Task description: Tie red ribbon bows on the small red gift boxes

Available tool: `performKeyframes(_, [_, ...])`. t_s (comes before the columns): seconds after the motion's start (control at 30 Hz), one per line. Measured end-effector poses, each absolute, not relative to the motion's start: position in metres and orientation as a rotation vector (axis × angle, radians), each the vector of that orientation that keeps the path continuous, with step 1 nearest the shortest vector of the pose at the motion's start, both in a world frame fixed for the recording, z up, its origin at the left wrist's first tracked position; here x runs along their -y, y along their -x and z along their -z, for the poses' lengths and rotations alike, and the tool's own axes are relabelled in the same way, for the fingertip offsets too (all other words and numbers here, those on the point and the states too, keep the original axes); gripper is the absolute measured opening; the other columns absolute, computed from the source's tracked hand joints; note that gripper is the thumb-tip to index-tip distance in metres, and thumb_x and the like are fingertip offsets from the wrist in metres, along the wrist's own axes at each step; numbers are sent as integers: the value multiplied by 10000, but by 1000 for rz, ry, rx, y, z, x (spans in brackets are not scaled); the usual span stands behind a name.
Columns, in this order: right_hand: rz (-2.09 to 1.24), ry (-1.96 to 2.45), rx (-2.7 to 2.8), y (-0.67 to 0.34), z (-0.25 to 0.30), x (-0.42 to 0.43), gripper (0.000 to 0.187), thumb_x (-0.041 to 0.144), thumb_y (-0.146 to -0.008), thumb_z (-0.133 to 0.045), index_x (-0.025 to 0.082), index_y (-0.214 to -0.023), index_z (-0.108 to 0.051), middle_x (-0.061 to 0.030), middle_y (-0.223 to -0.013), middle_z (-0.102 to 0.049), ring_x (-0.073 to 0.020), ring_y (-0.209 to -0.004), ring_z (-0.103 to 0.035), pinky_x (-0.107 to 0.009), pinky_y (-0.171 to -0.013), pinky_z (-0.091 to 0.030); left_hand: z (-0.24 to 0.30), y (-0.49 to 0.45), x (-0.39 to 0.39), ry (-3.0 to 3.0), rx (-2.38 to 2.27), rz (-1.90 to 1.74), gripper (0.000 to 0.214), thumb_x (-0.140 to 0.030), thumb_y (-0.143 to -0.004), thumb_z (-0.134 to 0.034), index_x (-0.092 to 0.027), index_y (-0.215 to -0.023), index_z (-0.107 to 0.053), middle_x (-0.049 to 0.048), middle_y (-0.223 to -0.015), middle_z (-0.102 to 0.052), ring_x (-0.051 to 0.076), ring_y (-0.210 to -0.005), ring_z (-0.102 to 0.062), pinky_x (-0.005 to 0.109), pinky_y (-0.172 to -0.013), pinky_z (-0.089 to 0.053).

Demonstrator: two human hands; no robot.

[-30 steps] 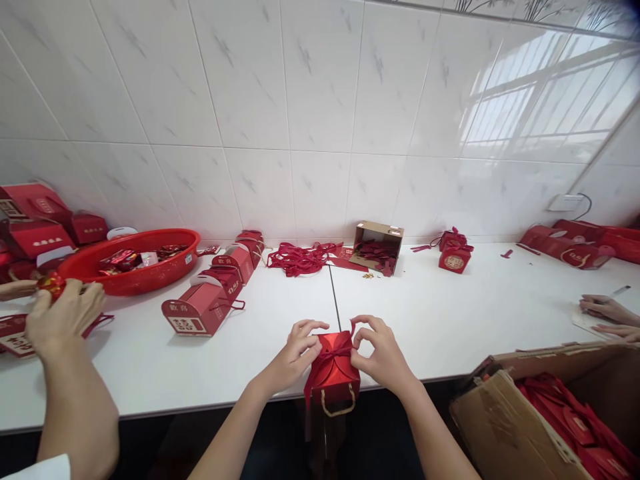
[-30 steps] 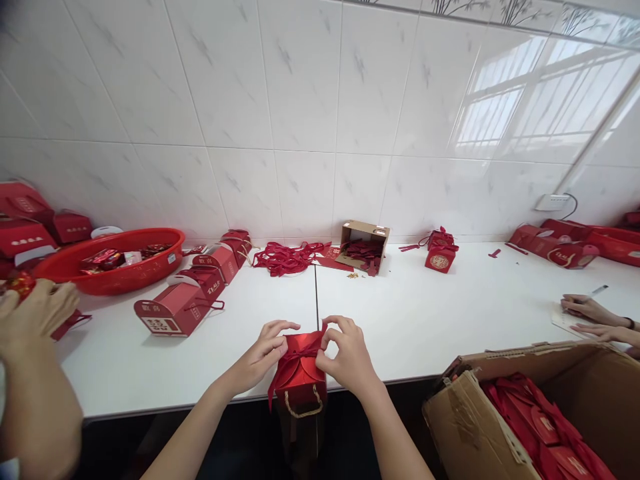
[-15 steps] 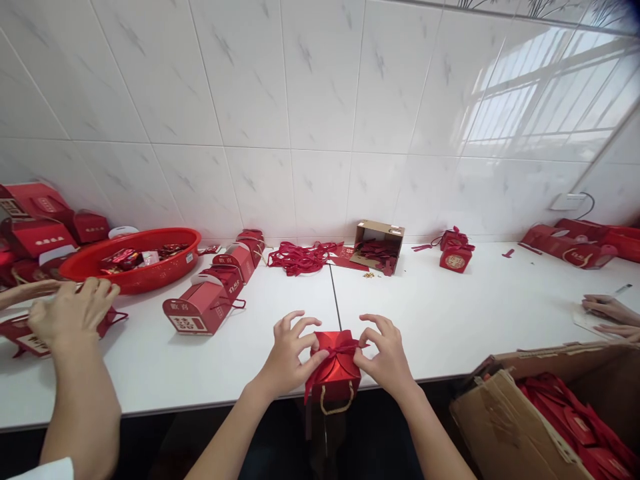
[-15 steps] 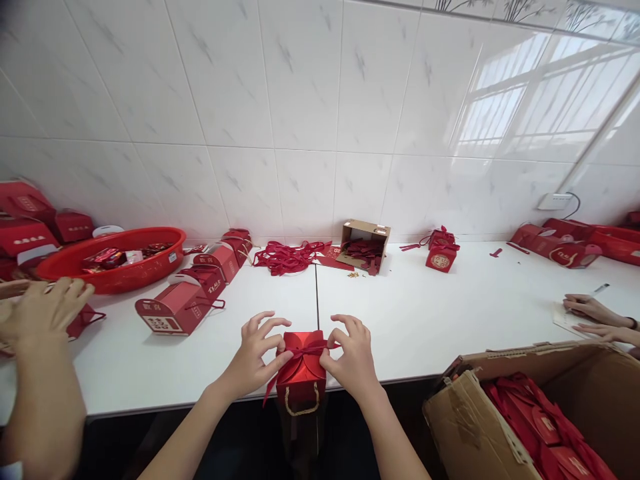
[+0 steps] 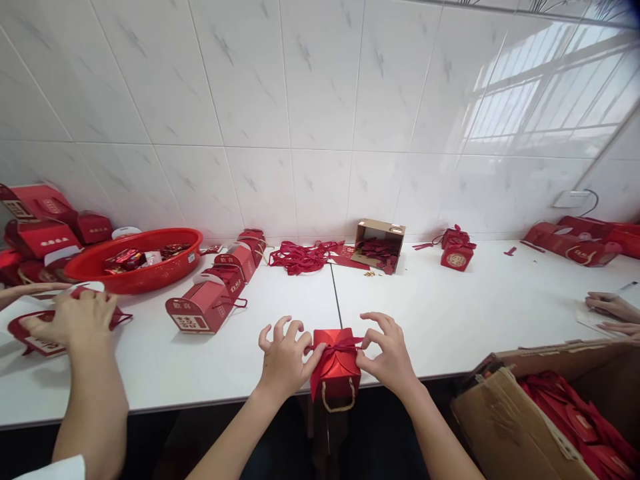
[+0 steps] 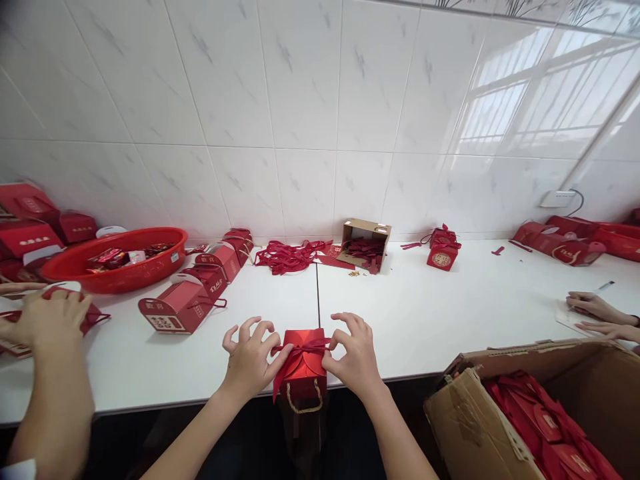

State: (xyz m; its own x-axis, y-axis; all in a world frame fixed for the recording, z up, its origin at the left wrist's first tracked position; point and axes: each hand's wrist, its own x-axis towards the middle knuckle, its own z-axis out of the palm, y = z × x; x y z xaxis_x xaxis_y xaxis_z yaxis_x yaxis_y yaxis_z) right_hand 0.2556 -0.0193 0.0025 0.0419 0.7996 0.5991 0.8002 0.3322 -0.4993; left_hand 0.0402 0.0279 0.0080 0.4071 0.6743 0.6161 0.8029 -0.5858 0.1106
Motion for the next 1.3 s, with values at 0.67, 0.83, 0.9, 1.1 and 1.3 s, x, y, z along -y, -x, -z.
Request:
performKeyframes(0.67, [-1155, 1129, 1672, -268, 43, 24, 1188, 341, -551, -829, 353, -1455, -59, -87, -1486, -226, -192, -1030, -508, -338, -836, -464, 21, -38, -33, 2954, 1653, 1721, 212, -367, -867, -477, -198, -740, -480, 85, -1024, -584, 208, -1013, -549, 356, -874, -449])
performKeyframes(0.83, [-1194, 1134, 1617, -259, 44, 23, 1119, 334, -561, -820, 325, -1452, -143, -80, -1310, -441, -155, -852, -543, -335, -782, -473, 23, -38, -27, 3062, 1611, 1952, 144, -325, -856, -505, -200, -787, -507, 90, -1101, -569, 212, -1078, -533, 337, -905, -436])
performKeyframes(0.9, [-1196, 1116, 1579, -258, 47, 24, 1063, 340, -550, -825, 307, -1428, -227, -75, -1238, -487, -165, -845, -555, -327, -749, -482, 25, -37, -26, 3094, 1630, 2081, 127, -331, -846, -522, -205, -831, -532, 88, -1157, -560, 218, -1107, -529, 338, -912, -437])
performKeyframes(1.1, [-1006, 1368, 1256, -298, 65, 17, 1049, 390, -551, -816, 172, -1400, -240, -14, -801, -573, -182, -694, -552, -353, -680, -500, 45, -17, -38, 2421, 2215, 2488, 338, -433, -769, -596, -217, -1024, -548, 78, -1081, -593, 223, -1006, -581, 349, -848, -465])
performKeyframes(1.3, [-204, 1719, 662, -370, 94, -8, 1101, 556, -595, -696, 159, -1445, -120, -201, -1367, -277, -328, -1099, -513, -466, -913, -456, 64, -6, -47, 2152, 2373, 2536, 425, -460, -692, -654, -215, -1014, -524, 59, -1015, -589, 222, -983, -580, 364, -847, -472])
